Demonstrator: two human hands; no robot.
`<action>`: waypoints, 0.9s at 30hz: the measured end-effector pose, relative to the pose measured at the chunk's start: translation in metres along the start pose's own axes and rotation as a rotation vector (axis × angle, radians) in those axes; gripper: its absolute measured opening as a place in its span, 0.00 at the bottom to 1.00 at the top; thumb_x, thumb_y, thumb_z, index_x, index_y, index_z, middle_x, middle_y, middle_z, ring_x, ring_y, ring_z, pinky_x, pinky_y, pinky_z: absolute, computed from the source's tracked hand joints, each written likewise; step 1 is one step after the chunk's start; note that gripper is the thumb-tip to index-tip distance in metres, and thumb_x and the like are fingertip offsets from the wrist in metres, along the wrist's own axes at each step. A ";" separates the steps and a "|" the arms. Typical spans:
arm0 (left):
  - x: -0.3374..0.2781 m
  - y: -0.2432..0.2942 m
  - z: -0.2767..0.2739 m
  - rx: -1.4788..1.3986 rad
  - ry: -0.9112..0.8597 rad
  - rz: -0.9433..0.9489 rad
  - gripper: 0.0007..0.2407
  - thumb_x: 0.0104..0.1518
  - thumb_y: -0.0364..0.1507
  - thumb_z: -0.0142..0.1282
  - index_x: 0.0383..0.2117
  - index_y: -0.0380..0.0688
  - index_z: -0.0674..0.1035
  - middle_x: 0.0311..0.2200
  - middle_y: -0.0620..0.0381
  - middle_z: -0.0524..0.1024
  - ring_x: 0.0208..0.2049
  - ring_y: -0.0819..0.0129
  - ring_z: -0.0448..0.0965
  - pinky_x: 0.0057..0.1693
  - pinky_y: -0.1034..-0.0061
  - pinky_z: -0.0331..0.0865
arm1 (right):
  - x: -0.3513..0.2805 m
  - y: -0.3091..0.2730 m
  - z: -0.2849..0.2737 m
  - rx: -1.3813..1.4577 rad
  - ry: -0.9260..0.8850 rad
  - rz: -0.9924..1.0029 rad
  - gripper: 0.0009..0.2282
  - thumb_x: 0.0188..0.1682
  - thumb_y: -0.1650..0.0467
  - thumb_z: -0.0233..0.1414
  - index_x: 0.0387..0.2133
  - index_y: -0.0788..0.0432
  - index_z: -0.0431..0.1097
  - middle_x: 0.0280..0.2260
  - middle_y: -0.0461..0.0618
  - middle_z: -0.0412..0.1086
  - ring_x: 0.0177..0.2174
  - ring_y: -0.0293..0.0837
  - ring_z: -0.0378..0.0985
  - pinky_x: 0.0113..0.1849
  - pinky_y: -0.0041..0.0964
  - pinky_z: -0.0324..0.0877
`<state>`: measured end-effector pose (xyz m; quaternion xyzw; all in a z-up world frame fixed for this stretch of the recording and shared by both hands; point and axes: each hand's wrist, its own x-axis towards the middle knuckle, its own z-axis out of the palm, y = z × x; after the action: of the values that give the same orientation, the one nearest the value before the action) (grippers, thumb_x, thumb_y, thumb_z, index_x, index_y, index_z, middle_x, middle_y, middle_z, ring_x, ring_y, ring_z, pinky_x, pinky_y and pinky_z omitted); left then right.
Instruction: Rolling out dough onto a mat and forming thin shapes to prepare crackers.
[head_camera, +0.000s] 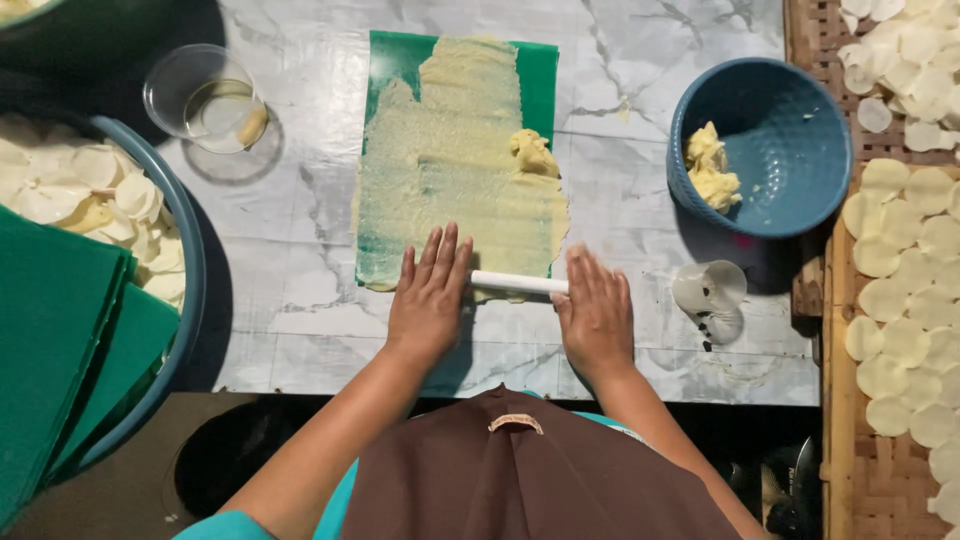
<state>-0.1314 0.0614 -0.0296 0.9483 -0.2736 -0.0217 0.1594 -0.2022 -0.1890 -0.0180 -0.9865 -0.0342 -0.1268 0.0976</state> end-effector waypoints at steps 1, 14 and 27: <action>-0.001 -0.004 0.001 0.003 0.012 0.003 0.26 0.67 0.34 0.40 0.73 0.49 0.53 0.75 0.49 0.41 0.75 0.52 0.39 0.74 0.49 0.34 | -0.004 0.007 0.004 -0.005 0.011 -0.004 0.25 0.59 0.60 0.41 0.67 0.59 0.57 0.64 0.60 0.60 0.61 0.58 0.63 0.60 0.60 0.52; 0.112 -0.042 -0.051 0.109 0.445 0.265 0.19 0.57 0.37 0.60 0.56 0.63 0.76 0.37 0.63 0.75 0.43 0.62 0.77 0.59 0.58 0.69 | 0.106 0.058 -0.027 0.077 0.188 -0.191 0.18 0.49 0.67 0.58 0.54 0.44 0.73 0.39 0.42 0.64 0.42 0.47 0.69 0.48 0.46 0.61; 0.211 -0.047 -0.044 0.029 0.054 -0.044 0.24 0.71 0.40 0.34 0.68 0.41 0.64 0.70 0.41 0.59 0.72 0.45 0.52 0.73 0.53 0.45 | 0.212 0.080 0.041 -0.045 -0.041 0.019 0.20 0.57 0.60 0.46 0.61 0.49 0.66 0.45 0.50 0.64 0.45 0.55 0.71 0.48 0.55 0.65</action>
<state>0.0775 0.0004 0.0072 0.9565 -0.2487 0.0044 0.1525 0.0195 -0.2501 -0.0170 -0.9911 -0.0239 -0.1066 0.0758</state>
